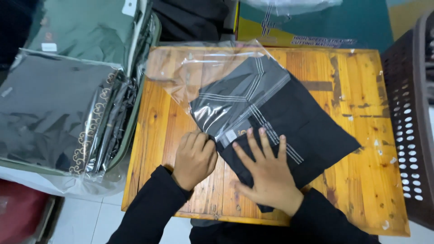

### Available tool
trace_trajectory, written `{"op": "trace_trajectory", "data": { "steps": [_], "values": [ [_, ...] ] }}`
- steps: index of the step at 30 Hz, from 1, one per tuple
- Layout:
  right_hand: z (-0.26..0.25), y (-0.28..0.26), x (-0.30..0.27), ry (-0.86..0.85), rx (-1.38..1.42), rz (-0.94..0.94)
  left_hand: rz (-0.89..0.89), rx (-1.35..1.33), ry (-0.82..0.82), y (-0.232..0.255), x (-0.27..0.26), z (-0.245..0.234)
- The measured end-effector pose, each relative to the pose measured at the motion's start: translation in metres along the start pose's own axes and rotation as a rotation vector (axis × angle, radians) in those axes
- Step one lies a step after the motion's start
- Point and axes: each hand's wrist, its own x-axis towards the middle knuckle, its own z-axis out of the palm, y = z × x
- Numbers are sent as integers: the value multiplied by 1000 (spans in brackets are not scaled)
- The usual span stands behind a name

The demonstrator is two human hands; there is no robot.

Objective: Folding black shirts and placing them into clear plastic bags for final packaging.

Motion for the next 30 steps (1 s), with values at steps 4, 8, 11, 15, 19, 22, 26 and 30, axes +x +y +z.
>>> {"op": "trace_trajectory", "data": {
  "steps": [4,8,11,15,19,22,26,30],
  "values": [
    [-31,43,15,65,399,26,-225,-144,-7,-4,0,-3],
    [-8,140,30,274,46,160,-362,-217,-51,-8,-16,11],
    [23,156,20,220,150,183,-349,-269,-181,-6,-2,7],
    [23,105,-24,202,-54,270,-298,-290,-295,-27,-11,6],
    [-6,58,-83,-98,209,344,-270,-470,-419,-49,-27,-10],
    [-34,70,-92,-185,430,788,-534,-666,-261,-38,-37,-26],
    [-26,109,-58,-60,643,1002,-1089,-886,-96,-48,-44,-3],
    [-13,126,-30,13,916,950,-1211,-965,-202,-70,-55,15]
  ]
}}
